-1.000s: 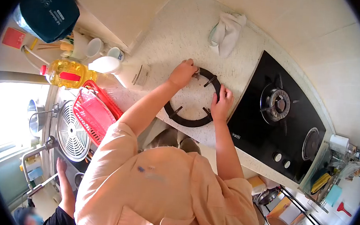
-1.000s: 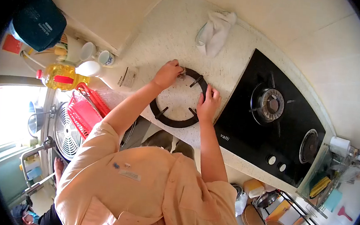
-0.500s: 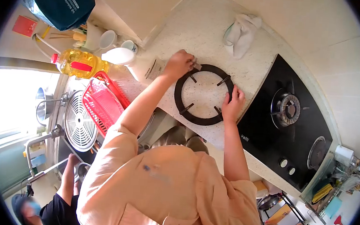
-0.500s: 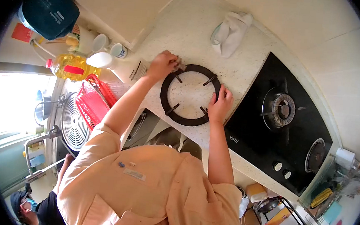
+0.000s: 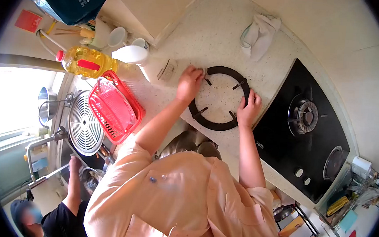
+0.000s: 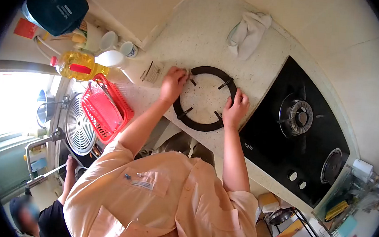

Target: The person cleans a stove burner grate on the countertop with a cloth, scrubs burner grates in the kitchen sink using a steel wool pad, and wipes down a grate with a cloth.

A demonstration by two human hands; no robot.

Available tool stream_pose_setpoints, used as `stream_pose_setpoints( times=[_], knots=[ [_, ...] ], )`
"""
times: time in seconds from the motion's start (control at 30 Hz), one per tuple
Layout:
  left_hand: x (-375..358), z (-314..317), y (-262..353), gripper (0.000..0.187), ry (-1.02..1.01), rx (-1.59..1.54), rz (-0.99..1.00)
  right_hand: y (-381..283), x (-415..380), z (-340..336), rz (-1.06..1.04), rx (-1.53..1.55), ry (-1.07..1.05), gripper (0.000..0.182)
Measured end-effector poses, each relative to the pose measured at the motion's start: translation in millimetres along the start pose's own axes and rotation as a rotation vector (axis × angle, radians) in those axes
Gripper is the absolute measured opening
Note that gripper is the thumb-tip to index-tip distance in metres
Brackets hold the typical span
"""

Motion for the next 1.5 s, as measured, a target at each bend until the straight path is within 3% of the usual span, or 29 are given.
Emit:
stream_pose_setpoints(
  times=[0.07,0.17,0.3,0.43,0.47,0.57,0.67,0.77,0.9,1.0,1.13,1.2,1.27,1.33,1.4,1.5],
  knots=[
    [-17.7,14.9,-7.9,0.005,0.002,-0.018,-0.035,3.9,0.6,1.3,-0.032,-0.002,0.013,0.043],
    [-40.4,25.6,-5.0,0.007,-0.336,-0.131,0.016,3.5,1.2,1.1,-0.007,0.011,-0.014,0.044],
    [-26.6,-15.0,-4.7,0.007,-0.119,-0.031,-0.067,8.1,-4.3,2.4,0.018,-0.001,-0.011,0.044],
    [-6.0,11.3,-9.6,0.007,-0.211,0.184,0.300,3.2,1.9,1.9,-0.006,0.004,0.006,0.044],
    [-10.5,13.5,-10.8,0.010,-0.250,0.194,0.313,2.2,1.7,1.1,0.006,0.002,0.001,0.044],
    [-44.3,10.3,-17.0,0.009,-0.449,0.212,0.279,3.6,0.8,0.7,-0.024,-0.006,-0.024,0.043],
    [-38.6,0.4,-21.7,0.009,-0.446,0.025,0.132,-2.0,7.5,-1.4,-0.008,0.005,-0.032,0.043],
    [1.6,8.7,-20.6,0.009,-0.316,0.062,0.211,0.5,-0.6,-0.5,0.016,-0.012,-0.026,0.043],
    [-27.9,-1.3,-19.3,0.009,-0.269,0.080,0.147,9.1,-0.3,3.5,0.032,-0.020,-0.002,0.043],
    [-73.3,-25.6,-6.4,0.009,-0.398,-0.060,-0.106,7.6,0.7,4.2,0.029,-0.019,0.018,0.042],
    [-57.0,-13.7,-14.0,0.009,-0.403,-0.057,0.060,9.9,0.1,3.9,0.057,0.004,0.012,0.042],
    [-24.9,8.0,-43.6,0.010,-0.402,-0.324,-0.599,11.1,-0.7,3.7,0.068,0.007,0.020,0.042],
    [6.5,18.6,-49.3,0.012,-0.356,-0.322,-0.446,11.5,-0.5,2.7,0.059,0.005,0.025,0.042],
    [3.0,15.4,-40.2,0.013,-0.314,-0.167,-0.168,10.0,-1.2,1.4,0.065,-0.017,0.017,0.043],
    [-26.0,0.3,-16.6,0.012,-0.263,0.147,0.264,8.8,2.0,3.3,0.066,-0.022,0.016,0.043],
    [-56.6,-10.1,-3.0,0.013,-0.395,-0.003,0.183,12.0,1.7,6.1,0.071,-0.021,0.015,0.044]
  ],
)
Point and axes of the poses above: each hand's wrist, its own x-axis towards the middle knuckle, its own z-axis out of the palm, y = z × x, the point moved 6 cm from there along x, towards the middle knuckle, and after that the axes turned 12 degrees about z, right-handed, at the moved point
